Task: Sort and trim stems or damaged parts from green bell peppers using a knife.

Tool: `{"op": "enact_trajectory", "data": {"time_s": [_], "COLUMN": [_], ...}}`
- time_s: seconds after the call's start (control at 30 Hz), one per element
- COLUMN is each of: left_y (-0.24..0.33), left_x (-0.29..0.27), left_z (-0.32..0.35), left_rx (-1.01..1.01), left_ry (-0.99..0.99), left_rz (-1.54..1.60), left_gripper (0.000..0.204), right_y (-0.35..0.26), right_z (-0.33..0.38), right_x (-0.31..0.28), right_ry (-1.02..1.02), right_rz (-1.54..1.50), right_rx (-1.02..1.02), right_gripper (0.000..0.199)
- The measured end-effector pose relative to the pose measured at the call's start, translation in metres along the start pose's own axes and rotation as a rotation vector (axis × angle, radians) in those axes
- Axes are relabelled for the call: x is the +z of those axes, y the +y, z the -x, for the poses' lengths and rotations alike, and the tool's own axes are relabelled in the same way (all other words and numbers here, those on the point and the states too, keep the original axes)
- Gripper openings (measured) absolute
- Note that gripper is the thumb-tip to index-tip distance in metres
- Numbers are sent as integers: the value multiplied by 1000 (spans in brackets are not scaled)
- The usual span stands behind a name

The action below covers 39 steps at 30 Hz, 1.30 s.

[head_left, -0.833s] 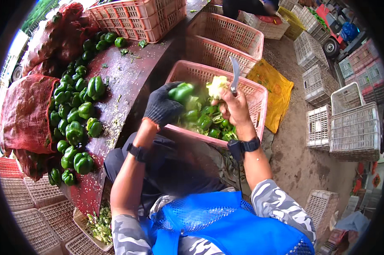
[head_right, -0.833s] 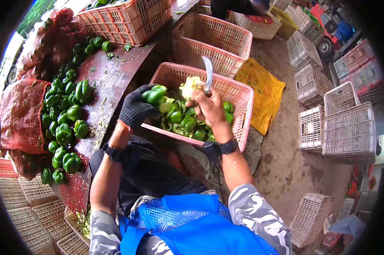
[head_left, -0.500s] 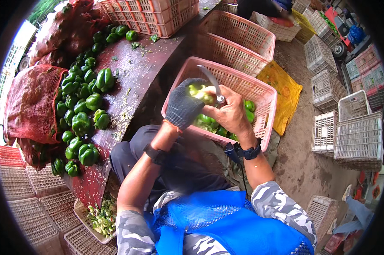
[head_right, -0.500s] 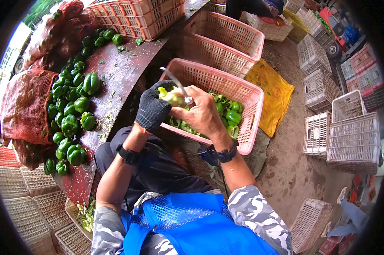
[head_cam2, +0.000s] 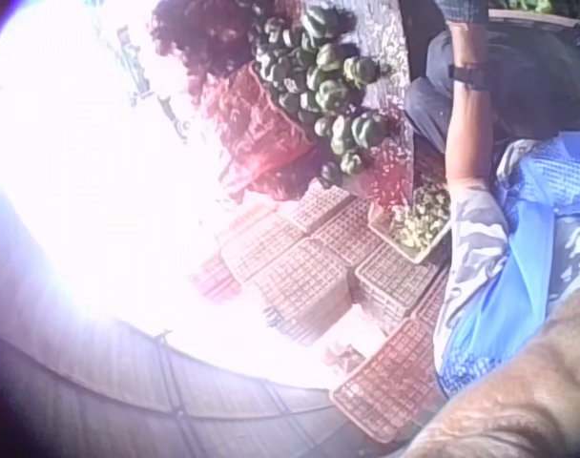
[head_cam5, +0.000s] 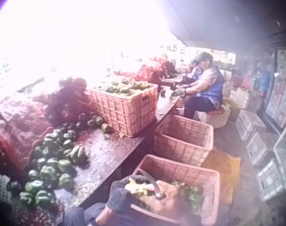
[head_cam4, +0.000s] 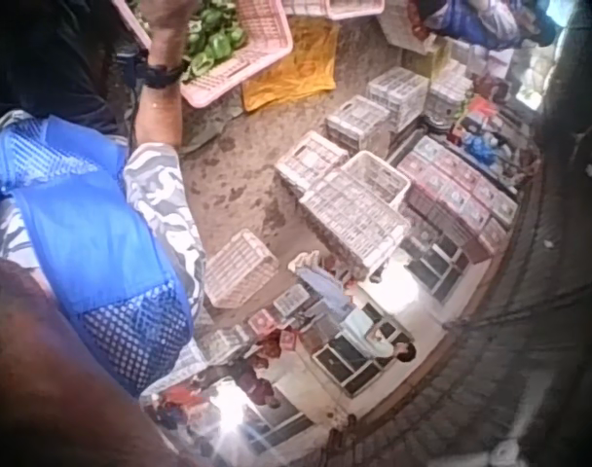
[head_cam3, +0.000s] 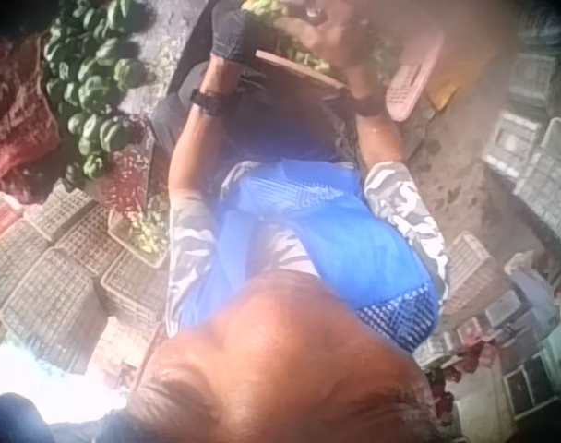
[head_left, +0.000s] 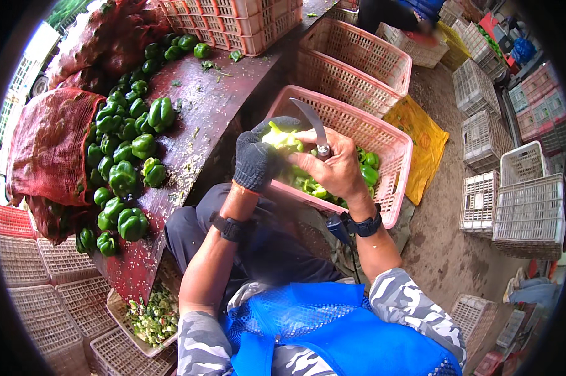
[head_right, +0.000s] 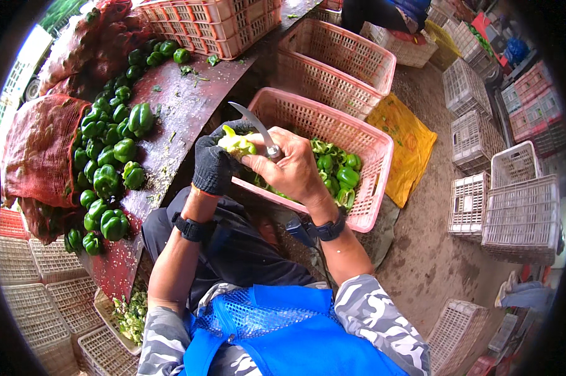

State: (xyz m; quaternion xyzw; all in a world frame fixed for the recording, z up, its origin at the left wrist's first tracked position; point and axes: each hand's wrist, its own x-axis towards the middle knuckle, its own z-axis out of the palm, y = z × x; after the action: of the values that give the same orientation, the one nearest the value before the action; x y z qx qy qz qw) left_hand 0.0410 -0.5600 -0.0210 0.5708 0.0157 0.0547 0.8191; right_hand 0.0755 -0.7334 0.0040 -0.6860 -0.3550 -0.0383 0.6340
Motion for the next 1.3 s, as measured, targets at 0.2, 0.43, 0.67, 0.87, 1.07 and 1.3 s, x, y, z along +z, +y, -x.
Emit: {"op": "enact_trajectory", "data": {"time_s": [0.2, 0.43, 0.67, 0.87, 1.07, 1.3], "left_y": [11, 7, 6, 25, 32, 21], "left_x": [7, 15, 3, -9, 10, 16], "left_z": [2, 3, -7, -11, -20, -25], "left_rx": [107, 311, 488, 541, 601, 596], "left_ry": [125, 294, 363, -4, -135, 257], "left_rz": [-326, -489, -780, -1230, -1234, -470], "left_gripper": [28, 30, 23, 40, 50, 53], "right_y": [-4, 3, 9, 10, 11, 4], "right_z": [5, 16, 21, 12, 4, 5], "right_x": [9, 23, 25, -6, 0, 0], "right_ry": [76, 191, 203, 189, 80, 83], "right_rz": [-68, -231, -43, 161, -352, -502], "right_rx": [126, 270, 51, 279, 306, 390], "right_gripper": [20, 16, 13, 48, 42, 35]}}
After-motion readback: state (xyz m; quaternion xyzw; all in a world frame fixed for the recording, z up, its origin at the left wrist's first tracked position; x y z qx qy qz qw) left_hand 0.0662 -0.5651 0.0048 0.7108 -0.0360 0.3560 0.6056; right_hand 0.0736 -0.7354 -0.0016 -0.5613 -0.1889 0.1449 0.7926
